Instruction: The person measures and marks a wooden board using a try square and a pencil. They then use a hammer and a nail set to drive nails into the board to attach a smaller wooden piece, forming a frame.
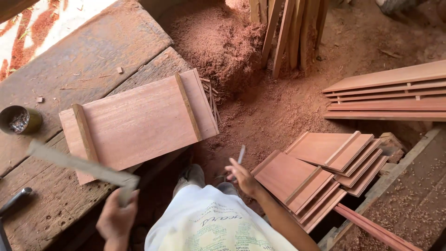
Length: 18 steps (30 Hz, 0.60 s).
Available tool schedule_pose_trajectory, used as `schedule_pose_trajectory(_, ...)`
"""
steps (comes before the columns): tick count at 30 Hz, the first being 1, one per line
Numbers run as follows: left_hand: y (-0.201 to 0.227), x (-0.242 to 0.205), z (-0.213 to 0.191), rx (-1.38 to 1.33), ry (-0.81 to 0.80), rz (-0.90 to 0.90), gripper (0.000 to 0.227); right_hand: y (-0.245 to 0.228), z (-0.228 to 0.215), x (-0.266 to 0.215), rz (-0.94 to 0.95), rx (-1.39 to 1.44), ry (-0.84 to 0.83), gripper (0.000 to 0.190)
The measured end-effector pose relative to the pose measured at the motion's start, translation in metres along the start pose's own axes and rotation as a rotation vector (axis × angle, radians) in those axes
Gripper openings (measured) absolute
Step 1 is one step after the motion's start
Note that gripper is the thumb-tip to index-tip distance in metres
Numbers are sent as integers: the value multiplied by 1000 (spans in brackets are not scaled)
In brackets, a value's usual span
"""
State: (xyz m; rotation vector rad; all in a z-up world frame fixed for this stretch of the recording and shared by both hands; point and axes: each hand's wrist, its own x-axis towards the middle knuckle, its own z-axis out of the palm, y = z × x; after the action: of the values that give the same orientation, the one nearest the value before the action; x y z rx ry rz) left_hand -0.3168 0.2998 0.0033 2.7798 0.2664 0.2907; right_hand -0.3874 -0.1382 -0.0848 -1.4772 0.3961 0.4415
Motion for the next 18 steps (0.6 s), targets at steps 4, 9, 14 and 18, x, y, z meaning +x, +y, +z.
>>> schedule_pose_trajectory(4,-99,-10,-22,163,-47,-212,44,48,-43,-28,107,-116,168,66)
schedule_pose_trajectory(9,-248,15,33,-106,-292,-212,38,10,-41,-57,244,-186,426,76)
schedule_pose_trajectory(14,-304,42,48,-242,-178,-111,39,61,-21,-45,167,-206,546,39)
schedule_pose_trajectory(18,-338,53,47,-233,-204,-116,36,14,39,-33,-12,-428,689,30)
